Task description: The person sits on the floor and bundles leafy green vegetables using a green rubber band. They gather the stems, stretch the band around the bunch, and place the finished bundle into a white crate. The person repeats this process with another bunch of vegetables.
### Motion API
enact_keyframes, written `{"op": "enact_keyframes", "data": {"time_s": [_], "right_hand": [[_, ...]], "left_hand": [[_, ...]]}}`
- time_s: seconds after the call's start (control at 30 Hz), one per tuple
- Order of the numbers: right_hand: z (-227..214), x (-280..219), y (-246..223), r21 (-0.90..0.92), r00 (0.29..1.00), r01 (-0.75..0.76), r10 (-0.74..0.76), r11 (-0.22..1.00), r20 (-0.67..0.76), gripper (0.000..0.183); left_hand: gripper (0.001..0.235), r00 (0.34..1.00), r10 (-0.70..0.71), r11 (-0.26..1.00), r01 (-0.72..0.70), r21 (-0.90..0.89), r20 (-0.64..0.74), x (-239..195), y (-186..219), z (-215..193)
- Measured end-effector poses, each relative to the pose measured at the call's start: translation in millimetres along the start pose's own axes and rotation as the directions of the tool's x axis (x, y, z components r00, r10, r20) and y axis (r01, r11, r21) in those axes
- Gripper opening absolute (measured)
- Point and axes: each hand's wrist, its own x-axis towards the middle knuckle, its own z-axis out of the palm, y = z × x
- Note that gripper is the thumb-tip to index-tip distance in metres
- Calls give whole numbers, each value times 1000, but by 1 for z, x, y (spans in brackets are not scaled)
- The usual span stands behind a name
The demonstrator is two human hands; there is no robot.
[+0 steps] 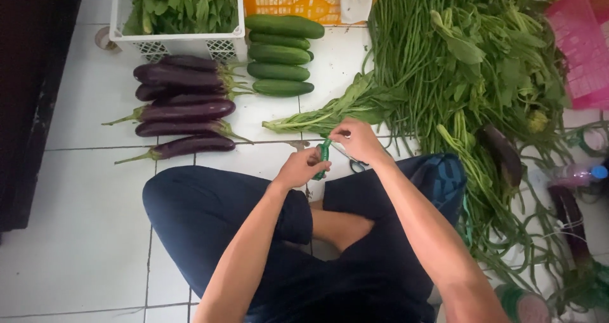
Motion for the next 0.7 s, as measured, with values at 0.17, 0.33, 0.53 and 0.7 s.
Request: {"op": "enact_keyframes", "data": {"time_s": [0.17,0.33,0.53,0.7], "right_hand": [[-20,-3,-18,-23,998,57,-57,998,18,9],[-28,-6,-27,-36,996,88,-87,996,16,8],[-32,-2,-29,-36,992,127,-127,991,4,9],[-31,-1,-31,-50,988,156,-156,987,-7,10]], "left_hand": [[71,998,-49,998,47,-32,-47,-8,13,-16],[59,999,-27,997,24,-70,-42,-2,4,-6],[53,997,-21,994,12,-107,-80,-2,3,-6],[52,992,-61,993,49,-107,-115,0,0,-5]]}}
